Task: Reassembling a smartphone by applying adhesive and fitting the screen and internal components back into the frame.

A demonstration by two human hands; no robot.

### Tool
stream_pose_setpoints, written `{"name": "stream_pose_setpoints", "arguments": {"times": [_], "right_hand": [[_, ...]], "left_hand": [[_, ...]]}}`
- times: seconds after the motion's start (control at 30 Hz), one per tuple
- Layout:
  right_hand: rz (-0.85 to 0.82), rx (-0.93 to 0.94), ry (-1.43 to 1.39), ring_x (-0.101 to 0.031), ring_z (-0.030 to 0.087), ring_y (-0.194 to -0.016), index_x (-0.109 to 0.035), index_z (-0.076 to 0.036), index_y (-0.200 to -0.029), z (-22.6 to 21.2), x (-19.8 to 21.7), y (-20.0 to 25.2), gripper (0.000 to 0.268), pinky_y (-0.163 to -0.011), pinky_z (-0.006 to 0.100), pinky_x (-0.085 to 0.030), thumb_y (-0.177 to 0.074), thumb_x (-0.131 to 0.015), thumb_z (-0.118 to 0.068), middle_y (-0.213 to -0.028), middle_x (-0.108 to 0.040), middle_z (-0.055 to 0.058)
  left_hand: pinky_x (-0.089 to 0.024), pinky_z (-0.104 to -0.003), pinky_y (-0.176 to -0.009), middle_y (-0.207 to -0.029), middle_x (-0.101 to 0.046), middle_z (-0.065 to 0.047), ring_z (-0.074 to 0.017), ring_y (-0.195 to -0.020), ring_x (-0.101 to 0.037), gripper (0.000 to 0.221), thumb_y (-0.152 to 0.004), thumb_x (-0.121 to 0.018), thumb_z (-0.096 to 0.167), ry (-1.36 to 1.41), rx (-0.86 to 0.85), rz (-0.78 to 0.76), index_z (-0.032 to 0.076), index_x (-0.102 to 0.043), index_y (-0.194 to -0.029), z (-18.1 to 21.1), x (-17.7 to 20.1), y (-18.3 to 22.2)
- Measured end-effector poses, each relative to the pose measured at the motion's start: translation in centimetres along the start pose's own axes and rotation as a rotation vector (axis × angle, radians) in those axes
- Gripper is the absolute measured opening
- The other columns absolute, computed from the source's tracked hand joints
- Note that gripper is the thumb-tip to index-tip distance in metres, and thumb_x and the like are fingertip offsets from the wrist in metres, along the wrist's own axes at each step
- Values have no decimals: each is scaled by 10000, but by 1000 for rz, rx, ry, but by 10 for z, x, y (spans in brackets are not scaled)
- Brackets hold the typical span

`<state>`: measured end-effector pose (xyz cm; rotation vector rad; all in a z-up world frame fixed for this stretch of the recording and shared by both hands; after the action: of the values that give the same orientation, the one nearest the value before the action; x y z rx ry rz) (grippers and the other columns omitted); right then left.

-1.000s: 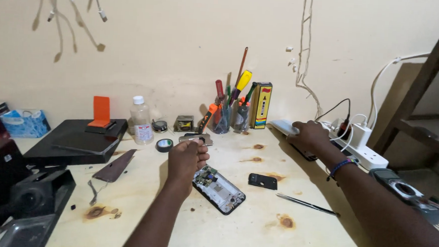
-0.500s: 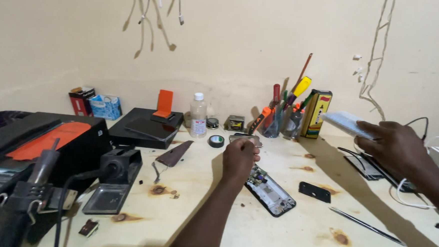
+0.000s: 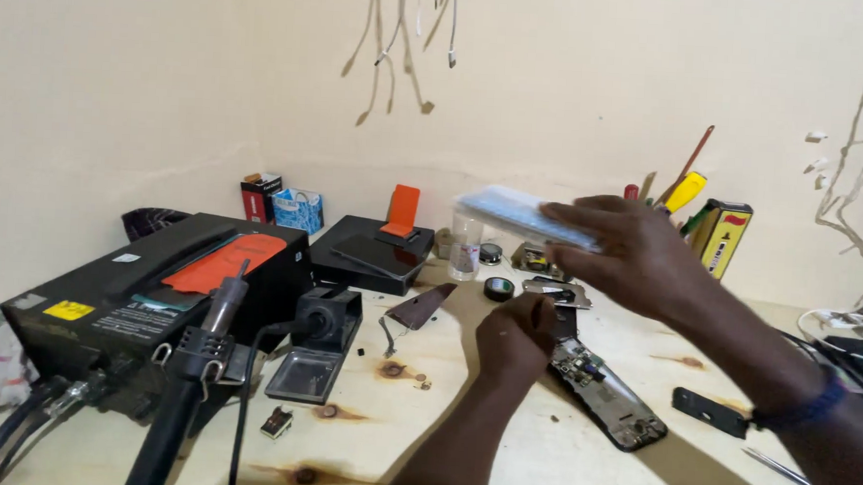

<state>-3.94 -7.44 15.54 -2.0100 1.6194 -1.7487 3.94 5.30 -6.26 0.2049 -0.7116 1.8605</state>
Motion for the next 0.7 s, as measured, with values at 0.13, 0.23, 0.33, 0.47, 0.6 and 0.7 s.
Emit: {"name": "stream_pose_setpoints", "arguments": {"times": [0.13, 0.23, 0.33, 0.47, 0.6, 0.7], "right_hand": [[-11, 136, 12, -680, 555, -1177, -765, -261, -1417, -4, -82, -47, 549, -887, 615, -614, -879, -775, -367, -1304, -706, 289], [15, 294, 49, -700, 552, -1046, -715, -390, -1444, 4, -145, -83, 595, -811, 625, -602, -850, -752, -402, -1088, -735, 218], [-53, 331, 40, -696, 577, -1066, -759, -291, -1387, 11, -192, -104, 537, -893, 611, -588, -873, -755, -448, -1156, -728, 279], [-150, 357, -1, -709, 553, -982, -714, -390, -1417, 45, -252, -142, 547, -904, 602, -587, -875, -734, -462, -1028, -726, 246], [-195, 463, 10, -706, 513, -921, -690, -391, -1432, 61, -288, -168, 543, -899, 600, -557, -889, -695, -404, -852, -686, 211], [-353, 224, 137, -664, 474, -1224, -628, -504, -1475, 78, -323, -177, 610, -996, 590, -552, -878, -726, -583, -1309, -685, 149]], "left_hand": [[-554, -453, -1080, -1131, -772, -65, -253, -1195, -733, 428, -1065, -425, 447, -175, 56, -206, 240, -738, -1272, 42, 35, 5], [-549, -478, -1084, -1124, -773, -64, -280, -1187, -737, 420, -1003, -481, 424, -168, 82, -268, 193, -769, -1203, 15, -37, -8], [-357, -541, -945, -1215, -584, -174, -369, -1092, -578, 742, -927, -455, 634, -615, -311, 242, 18, -586, -1321, -55, -114, -41], [-387, -532, -943, -1183, -607, -161, -367, -1093, -599, 677, -935, -470, 605, -525, -250, 201, 42, -609, -1284, -59, -115, -43], [-425, -522, -942, -1142, -636, -145, -363, -1094, -628, 594, -945, -489, 568, -408, -162, 154, 72, -639, -1235, -72, -113, -40], [-450, -514, -941, -1114, -655, -134, -361, -1095, -646, 540, -952, -501, 544, -333, -100, 108, 92, -659, -1203, -81, -108, -36]]}}
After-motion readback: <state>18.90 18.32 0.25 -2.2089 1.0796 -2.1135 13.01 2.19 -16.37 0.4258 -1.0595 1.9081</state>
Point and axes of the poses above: each hand's wrist, its own y-axis away from the middle knuckle, its own x-axis out of the back of the hand, z = x × y, the point moved 2 cm from there along -y, towards the middle knuckle
